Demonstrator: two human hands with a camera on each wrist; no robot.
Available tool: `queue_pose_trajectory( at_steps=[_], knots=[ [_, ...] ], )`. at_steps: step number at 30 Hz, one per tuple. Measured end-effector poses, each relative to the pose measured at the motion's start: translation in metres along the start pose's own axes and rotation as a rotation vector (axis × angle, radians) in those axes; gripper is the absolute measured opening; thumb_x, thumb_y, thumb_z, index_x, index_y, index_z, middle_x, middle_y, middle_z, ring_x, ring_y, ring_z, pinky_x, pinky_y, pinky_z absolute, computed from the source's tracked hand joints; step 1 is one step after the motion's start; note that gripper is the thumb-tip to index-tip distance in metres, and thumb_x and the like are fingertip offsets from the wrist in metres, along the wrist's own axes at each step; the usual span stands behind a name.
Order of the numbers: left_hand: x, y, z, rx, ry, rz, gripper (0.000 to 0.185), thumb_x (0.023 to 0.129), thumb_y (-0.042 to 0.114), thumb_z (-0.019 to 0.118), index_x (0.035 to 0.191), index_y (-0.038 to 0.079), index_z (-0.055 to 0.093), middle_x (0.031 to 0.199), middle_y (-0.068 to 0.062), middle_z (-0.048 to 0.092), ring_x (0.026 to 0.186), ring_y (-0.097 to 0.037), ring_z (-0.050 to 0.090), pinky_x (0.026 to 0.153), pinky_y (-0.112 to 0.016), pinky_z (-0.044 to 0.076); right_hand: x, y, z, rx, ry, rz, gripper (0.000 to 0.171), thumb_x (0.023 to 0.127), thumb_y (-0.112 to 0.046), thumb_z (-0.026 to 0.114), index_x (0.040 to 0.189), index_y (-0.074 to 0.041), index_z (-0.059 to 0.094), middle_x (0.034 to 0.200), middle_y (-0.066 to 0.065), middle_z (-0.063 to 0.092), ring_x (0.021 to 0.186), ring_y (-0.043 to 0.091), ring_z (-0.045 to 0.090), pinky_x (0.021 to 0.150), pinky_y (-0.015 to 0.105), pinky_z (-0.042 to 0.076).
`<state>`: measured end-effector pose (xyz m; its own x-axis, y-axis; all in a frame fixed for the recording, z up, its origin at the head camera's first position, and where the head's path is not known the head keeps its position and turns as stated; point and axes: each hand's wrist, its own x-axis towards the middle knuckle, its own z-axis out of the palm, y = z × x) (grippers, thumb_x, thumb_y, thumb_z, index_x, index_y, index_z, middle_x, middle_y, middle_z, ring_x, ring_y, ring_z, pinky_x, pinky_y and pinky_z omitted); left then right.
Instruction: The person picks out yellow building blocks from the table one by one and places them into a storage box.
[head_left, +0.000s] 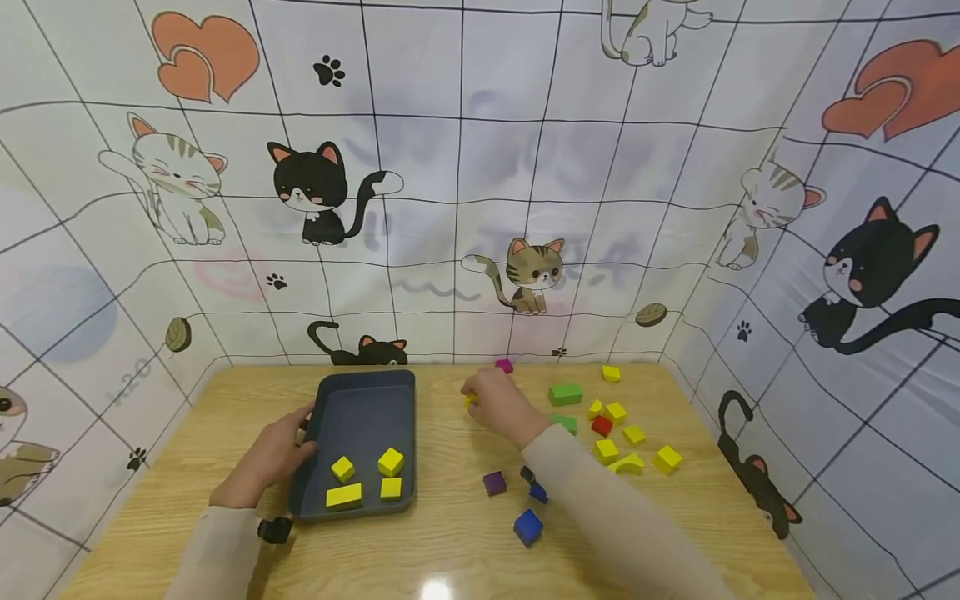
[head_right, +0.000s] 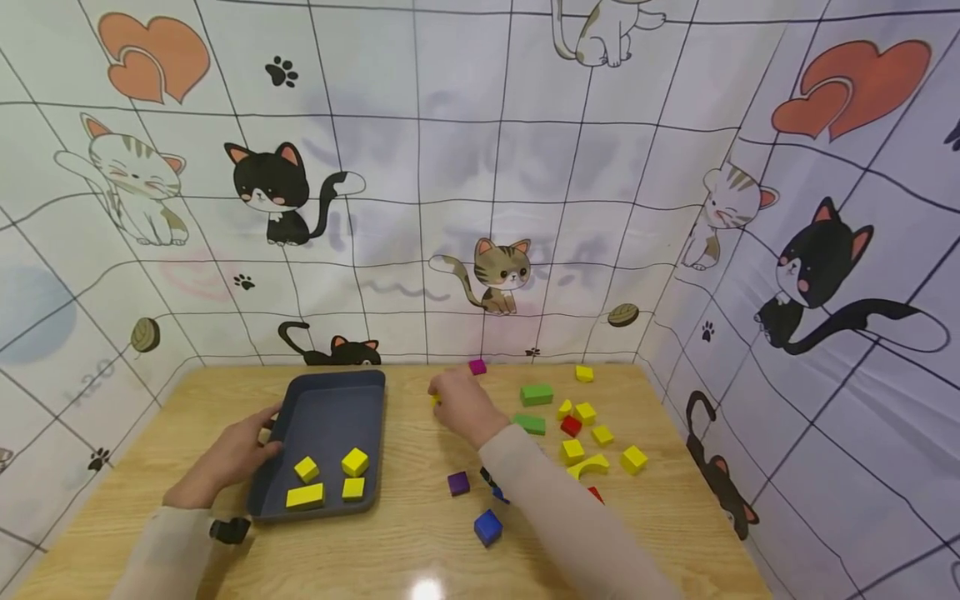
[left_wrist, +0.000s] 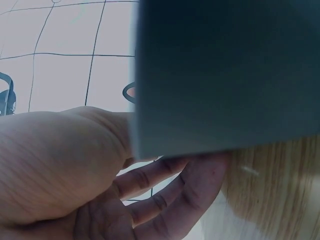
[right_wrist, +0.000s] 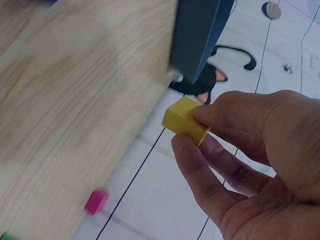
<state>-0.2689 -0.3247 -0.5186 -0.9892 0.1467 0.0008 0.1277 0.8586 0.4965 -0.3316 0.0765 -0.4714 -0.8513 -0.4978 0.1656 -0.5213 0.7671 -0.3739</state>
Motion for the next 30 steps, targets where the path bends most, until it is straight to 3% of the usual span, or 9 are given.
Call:
queue_pose_trajectory(
  at_steps=[17,21,30],
  knots=[
    [-0.003,0.001,-0.003,0.006,-0.003,-0.013,0.079,0.104,0.000,0.076,0.169,-0.021,0.037,0.140,-0.045,0.069,0.109,-0.044,0.075,0.091,-0.058,0.068,0.022,-0.094,0.039,-0.181,-0.064,-0.215,0.024,0.103,-0.008,0.087,0.127,-0.010,0.089,0.120,0.003,0.085,0.106,0.012,0.077,0.092,0.016,0.063],
    [-0.002,0.001,-0.003,0.005,0.005,-0.001,0.078,0.104,-0.001,0.076,0.169,-0.021,0.037,0.139,-0.044,0.070,0.109,-0.044,0.076,0.091,-0.057,0.068,0.025,-0.109,0.051,-0.198,-0.086,-0.253,0.024,0.105,-0.008,0.083,0.128,-0.011,0.090,0.120,0.001,0.083,0.104,0.010,0.075,0.086,0.013,0.060],
    [-0.001,0.002,-0.003,0.007,-0.001,0.021,0.078,0.103,0.000,0.077,0.168,-0.021,0.039,0.137,-0.044,0.071,0.105,-0.042,0.075,0.088,-0.055,0.066,0.028,-0.134,0.067,-0.159,-0.165,-0.301,0.025,0.105,-0.006,0.084,0.129,-0.013,0.090,0.126,0.000,0.086,0.114,0.009,0.081,0.089,0.012,0.062]
  ],
)
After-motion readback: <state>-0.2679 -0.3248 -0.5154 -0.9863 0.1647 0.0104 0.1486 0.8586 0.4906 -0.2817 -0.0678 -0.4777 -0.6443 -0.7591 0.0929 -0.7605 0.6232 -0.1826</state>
